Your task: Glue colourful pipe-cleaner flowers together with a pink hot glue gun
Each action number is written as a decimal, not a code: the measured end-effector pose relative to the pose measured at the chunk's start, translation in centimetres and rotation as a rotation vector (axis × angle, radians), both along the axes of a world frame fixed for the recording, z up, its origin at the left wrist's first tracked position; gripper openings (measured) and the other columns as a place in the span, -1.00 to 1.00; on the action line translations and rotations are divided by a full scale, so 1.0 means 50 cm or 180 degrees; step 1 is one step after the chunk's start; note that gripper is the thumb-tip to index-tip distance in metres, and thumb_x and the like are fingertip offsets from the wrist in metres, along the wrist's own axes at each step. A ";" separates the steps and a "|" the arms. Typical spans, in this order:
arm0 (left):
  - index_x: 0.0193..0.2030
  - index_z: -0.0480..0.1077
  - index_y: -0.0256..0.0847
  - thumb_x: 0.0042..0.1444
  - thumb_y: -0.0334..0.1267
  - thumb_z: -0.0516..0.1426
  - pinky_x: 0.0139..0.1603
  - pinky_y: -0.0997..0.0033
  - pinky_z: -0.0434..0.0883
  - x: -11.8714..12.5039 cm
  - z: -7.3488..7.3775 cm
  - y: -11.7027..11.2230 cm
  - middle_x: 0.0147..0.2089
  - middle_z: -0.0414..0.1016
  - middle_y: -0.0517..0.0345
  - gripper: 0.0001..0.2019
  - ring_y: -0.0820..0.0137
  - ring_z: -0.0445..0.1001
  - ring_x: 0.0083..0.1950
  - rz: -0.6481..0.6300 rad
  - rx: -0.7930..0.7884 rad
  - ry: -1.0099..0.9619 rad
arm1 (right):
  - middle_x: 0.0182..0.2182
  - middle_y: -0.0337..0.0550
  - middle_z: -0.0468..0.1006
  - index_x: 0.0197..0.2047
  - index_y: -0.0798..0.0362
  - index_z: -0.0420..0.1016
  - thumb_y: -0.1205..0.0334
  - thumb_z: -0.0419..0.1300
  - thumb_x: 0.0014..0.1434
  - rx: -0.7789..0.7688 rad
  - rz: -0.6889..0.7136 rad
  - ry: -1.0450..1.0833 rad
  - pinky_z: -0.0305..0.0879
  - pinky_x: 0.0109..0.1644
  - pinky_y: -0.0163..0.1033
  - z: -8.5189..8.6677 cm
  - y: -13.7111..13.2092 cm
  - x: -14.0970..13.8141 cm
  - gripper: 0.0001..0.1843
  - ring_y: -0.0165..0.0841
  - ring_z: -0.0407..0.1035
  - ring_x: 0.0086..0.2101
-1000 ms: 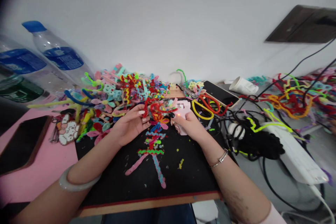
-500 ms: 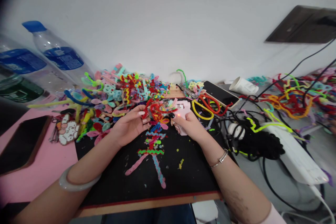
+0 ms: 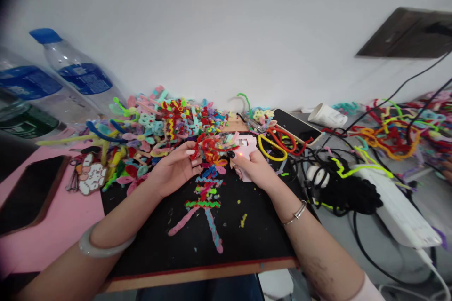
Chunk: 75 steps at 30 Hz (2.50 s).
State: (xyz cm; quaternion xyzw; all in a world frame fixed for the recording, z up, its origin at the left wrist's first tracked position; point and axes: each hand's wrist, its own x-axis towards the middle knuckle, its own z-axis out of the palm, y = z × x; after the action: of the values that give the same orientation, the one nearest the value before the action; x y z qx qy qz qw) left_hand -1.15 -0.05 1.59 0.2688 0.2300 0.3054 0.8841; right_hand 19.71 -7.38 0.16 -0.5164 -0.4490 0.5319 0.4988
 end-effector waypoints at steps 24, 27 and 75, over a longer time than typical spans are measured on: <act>-0.29 0.35 -0.19 -0.06 -0.43 0.17 -0.32 0.46 0.37 0.000 0.001 0.000 -0.45 0.29 0.26 -0.84 0.54 0.33 -0.43 -0.0013 0.0001 0.0033 | -0.70 -0.29 0.33 -0.52 0.05 0.32 -0.13 0.20 0.02 -0.0027 -0.0026 -0.0154 0.05 -0.64 -0.33 0.003 -0.001 0.000 -0.60 -0.48 0.14 -0.69; -0.29 0.35 -0.19 -0.05 -0.43 0.17 -0.32 0.46 0.37 0.000 0.002 0.000 -0.44 0.30 0.25 -0.84 0.52 0.34 -0.41 -0.0021 0.0012 0.0045 | -0.70 -0.29 0.33 -0.52 0.05 0.32 -0.11 0.20 0.03 -0.0023 -0.0052 -0.0123 0.05 -0.63 -0.32 0.004 0.000 -0.001 -0.61 -0.48 0.14 -0.69; -0.34 0.41 -0.26 -0.12 -0.34 0.28 -0.37 0.55 0.33 0.013 -0.014 -0.023 -0.44 0.46 0.18 -0.81 0.53 0.42 -0.42 -0.0584 0.1816 0.1102 | 0.08 -0.05 0.35 0.10 -0.02 0.28 0.20 -0.01 0.22 0.2089 -0.0187 -0.2962 0.04 0.17 0.03 0.056 -0.005 -0.026 -0.62 -0.16 0.16 0.10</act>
State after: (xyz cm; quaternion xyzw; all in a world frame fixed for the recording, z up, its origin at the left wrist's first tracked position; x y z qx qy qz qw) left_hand -0.48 -1.22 0.88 0.5725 0.2568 0.2266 0.7450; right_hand 18.41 -7.65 2.99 -0.5265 -0.7486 0.0669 0.3974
